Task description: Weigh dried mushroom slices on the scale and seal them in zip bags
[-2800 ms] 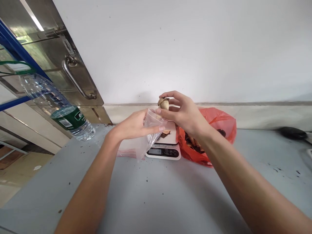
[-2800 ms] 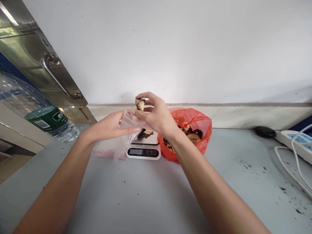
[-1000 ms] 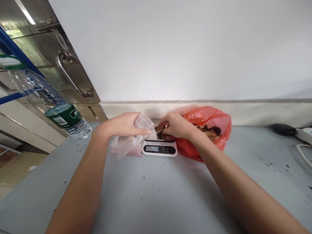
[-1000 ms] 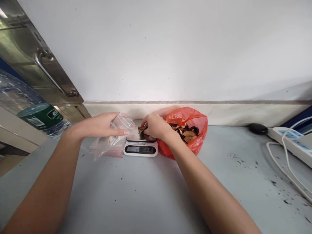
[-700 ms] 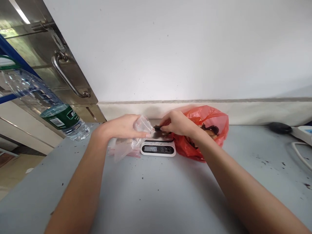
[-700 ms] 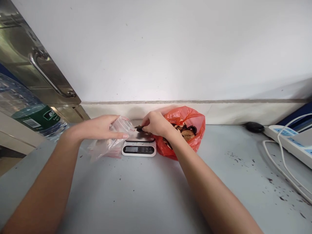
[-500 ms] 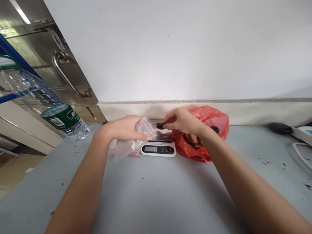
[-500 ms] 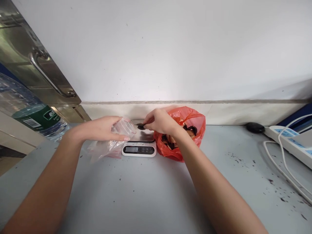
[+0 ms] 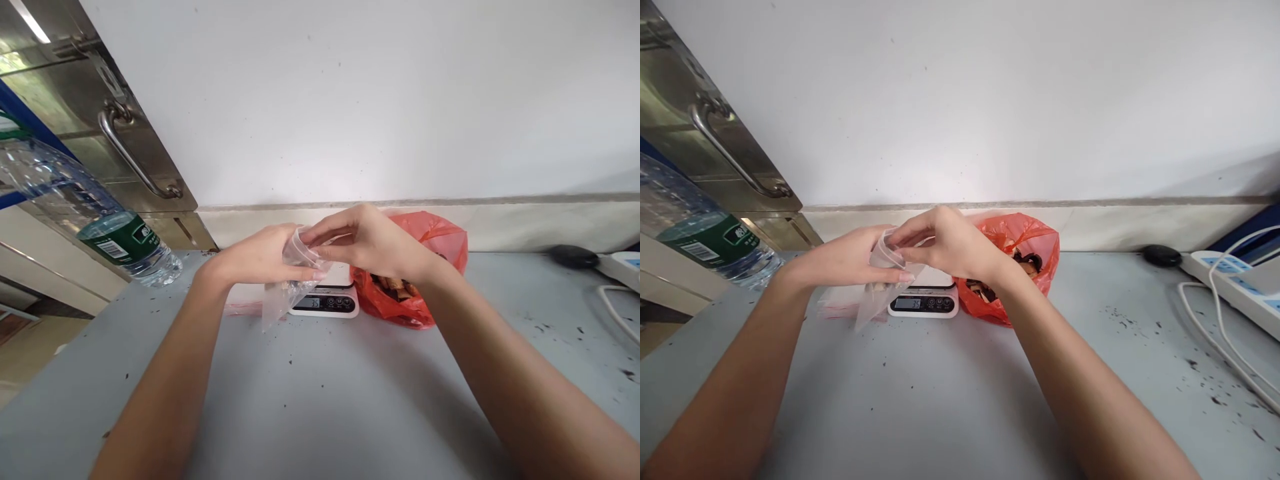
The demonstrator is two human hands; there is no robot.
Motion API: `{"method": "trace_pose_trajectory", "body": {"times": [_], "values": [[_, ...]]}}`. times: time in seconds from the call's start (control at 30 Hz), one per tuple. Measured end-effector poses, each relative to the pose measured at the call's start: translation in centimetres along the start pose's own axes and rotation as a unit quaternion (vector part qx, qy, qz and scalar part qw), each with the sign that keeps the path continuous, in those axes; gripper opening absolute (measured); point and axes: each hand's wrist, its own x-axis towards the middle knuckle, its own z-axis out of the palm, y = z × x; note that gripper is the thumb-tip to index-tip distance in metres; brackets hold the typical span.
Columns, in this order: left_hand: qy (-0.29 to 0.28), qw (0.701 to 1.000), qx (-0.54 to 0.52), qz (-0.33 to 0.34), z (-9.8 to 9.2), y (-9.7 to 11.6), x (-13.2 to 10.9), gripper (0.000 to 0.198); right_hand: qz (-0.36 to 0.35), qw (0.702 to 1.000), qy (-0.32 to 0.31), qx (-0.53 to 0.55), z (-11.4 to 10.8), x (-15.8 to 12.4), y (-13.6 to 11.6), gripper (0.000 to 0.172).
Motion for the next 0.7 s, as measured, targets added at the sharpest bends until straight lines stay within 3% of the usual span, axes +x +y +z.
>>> {"method": "trace_pose_trajectory", "body": {"times": [0.13,0.27,0.47,0.57,0.7], "values": [[0.024,0.998,-0.061,0.019,-0.3,0.2,-0.4,0.049,-0.013,0.997,0.038,0.059,-0.3,-0.1,-0.1,0.016],[0.01,0.996,-0.089,0.006,-0.8,0.3,-0.8,0.065,-0.018,0.997,0.072,0.015,-1.3,-0.7,-0.2,0.027],[0.042,0.977,-0.168,0.124,-1.2,0.6,-0.8,0.042,-0.042,0.999,-0.009,-0.027,-3.1,-1.7,-0.7,0.015],[0.038,0.973,-0.184,0.136,-1.2,0.6,-0.6,0.037,-0.05,0.995,0.041,-0.078,-2.9,-1.7,-1.5,0.012],[0.061,0.983,-0.149,0.086,-1.1,1.0,-0.6,0.056,-0.063,0.976,0.14,-0.155,-2.0,-1.3,-2.1,0.017]]}}
